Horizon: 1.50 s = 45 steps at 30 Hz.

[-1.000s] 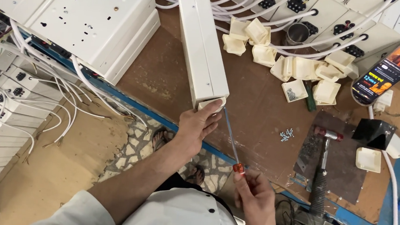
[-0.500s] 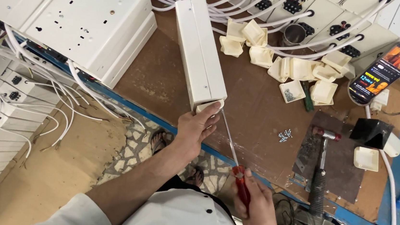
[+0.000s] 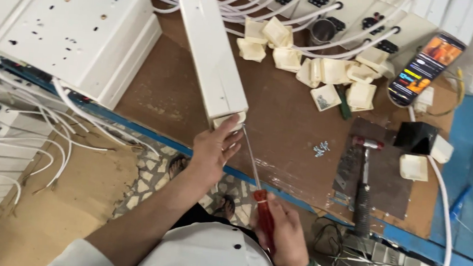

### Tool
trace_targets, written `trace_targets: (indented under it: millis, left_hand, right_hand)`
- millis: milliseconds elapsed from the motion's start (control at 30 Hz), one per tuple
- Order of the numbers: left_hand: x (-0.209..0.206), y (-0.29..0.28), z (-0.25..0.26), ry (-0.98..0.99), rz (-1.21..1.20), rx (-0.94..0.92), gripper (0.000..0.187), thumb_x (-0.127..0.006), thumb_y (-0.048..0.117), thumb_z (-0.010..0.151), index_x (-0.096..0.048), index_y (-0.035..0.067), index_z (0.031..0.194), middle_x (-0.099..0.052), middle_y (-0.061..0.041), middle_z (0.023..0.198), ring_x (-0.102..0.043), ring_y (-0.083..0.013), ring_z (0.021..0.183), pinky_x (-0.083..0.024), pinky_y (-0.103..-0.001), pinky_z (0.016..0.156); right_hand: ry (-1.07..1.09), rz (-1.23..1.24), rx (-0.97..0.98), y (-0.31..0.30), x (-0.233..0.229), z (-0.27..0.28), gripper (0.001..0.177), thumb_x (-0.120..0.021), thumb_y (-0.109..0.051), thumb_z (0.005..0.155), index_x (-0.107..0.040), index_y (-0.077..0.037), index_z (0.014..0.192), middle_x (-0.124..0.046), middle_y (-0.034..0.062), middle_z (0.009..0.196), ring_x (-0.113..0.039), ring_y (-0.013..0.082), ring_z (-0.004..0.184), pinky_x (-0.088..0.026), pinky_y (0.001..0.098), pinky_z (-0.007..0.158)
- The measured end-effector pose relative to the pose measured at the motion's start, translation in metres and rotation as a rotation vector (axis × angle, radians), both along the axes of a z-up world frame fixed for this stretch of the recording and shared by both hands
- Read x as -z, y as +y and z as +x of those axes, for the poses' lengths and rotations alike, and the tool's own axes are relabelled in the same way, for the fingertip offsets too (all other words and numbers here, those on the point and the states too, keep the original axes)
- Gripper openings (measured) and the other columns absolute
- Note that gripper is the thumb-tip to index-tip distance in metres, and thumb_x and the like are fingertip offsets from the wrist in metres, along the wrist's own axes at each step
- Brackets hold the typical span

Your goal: Assembling and securing internal components and covers of electrical boxes using a screwdriver.

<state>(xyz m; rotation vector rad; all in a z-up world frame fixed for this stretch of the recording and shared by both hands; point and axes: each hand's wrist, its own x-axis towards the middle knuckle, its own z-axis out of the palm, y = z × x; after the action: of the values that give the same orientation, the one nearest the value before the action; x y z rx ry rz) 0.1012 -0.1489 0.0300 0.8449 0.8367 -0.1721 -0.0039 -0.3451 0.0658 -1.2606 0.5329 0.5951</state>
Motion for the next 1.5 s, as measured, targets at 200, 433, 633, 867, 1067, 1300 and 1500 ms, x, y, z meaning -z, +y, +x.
trace_targets:
  millis: [200,433,633,867,1067,1300,1500]
  left_hand:
    - [0.016,0.005,-0.001,-0.098,-0.119,-0.026,0.055,-0.083,0.026,0.083,-0.062,-0.001,0.126,-0.07,-0.009,0.112,-0.07,-0.0198,0.103,-0.06,-0.034,0.087]
    - [0.006,0.007,-0.005,-0.114,-0.085,0.005,0.057,-0.082,0.027,0.081,-0.062,0.002,0.127,-0.071,-0.007,0.114,-0.07,-0.0175,0.103,-0.06,-0.032,0.086]
    - [0.005,0.005,-0.003,-0.083,-0.084,0.01,0.056,-0.082,0.029,0.081,-0.062,0.003,0.127,-0.071,-0.006,0.114,-0.071,-0.0178,0.103,-0.06,-0.032,0.087]
    - [0.004,0.007,-0.004,-0.111,-0.092,-0.007,0.05,-0.081,0.028,0.084,-0.063,0.002,0.124,-0.071,-0.007,0.11,-0.071,-0.0169,0.099,-0.061,-0.03,0.082]
    - [0.015,0.014,-0.002,-0.147,-0.101,-0.034,0.045,-0.081,0.024,0.086,-0.064,0.004,0.122,-0.07,-0.006,0.109,-0.07,-0.0189,0.1,-0.059,-0.033,0.083]
    - [0.01,0.015,-0.004,-0.138,-0.09,-0.011,0.05,-0.08,0.026,0.084,-0.061,0.005,0.126,-0.068,-0.006,0.113,-0.068,-0.0193,0.105,-0.059,-0.035,0.089]
    - [0.019,0.017,-0.013,-0.195,-0.119,0.03,0.05,-0.078,0.028,0.087,-0.061,0.003,0.126,-0.068,-0.008,0.116,-0.067,-0.0188,0.107,-0.06,-0.034,0.09]
  right_hand:
    - [-0.757,-0.759,-0.088,0.005,-0.008,-0.001,0.027,-0.074,-0.021,0.094,-0.074,0.0,0.111,-0.069,0.006,0.079,-0.056,0.007,0.061,-0.044,0.022,0.05]
    - [-0.529,-0.58,-0.144,-0.011,0.005,0.01,0.029,-0.07,-0.028,0.098,-0.079,-0.001,0.102,-0.065,0.0046,0.069,-0.049,0.0081,0.049,-0.037,0.0252,0.041]
    - [0.185,0.369,-0.057,-0.021,0.003,0.018,0.045,-0.058,-0.042,0.098,-0.076,-0.001,0.101,-0.058,0.0017,0.064,-0.041,0.0078,0.035,-0.026,0.0247,0.03]
    - [-0.946,-0.767,-0.175,0.005,0.006,0.003,0.042,-0.056,-0.043,0.107,-0.069,-0.003,0.111,-0.068,-0.0041,0.071,-0.061,0.0021,0.052,-0.045,0.0206,0.042]
    - [0.067,0.138,-0.05,-0.008,-0.006,0.025,0.046,-0.053,-0.039,0.103,-0.067,0.004,0.107,-0.059,0.0042,0.069,-0.041,0.0093,0.038,-0.028,0.026,0.031]
    - [0.138,0.258,-0.072,-0.022,0.0,0.018,0.043,-0.052,-0.041,0.104,-0.062,0.001,0.107,-0.055,0.0013,0.067,-0.04,0.0077,0.04,-0.029,0.0241,0.032]
    - [-0.217,-0.306,-0.093,-0.071,0.026,-0.012,0.038,-0.056,-0.036,0.099,-0.072,-0.003,0.109,-0.062,0.0008,0.065,-0.048,0.0071,0.04,-0.037,0.0246,0.033]
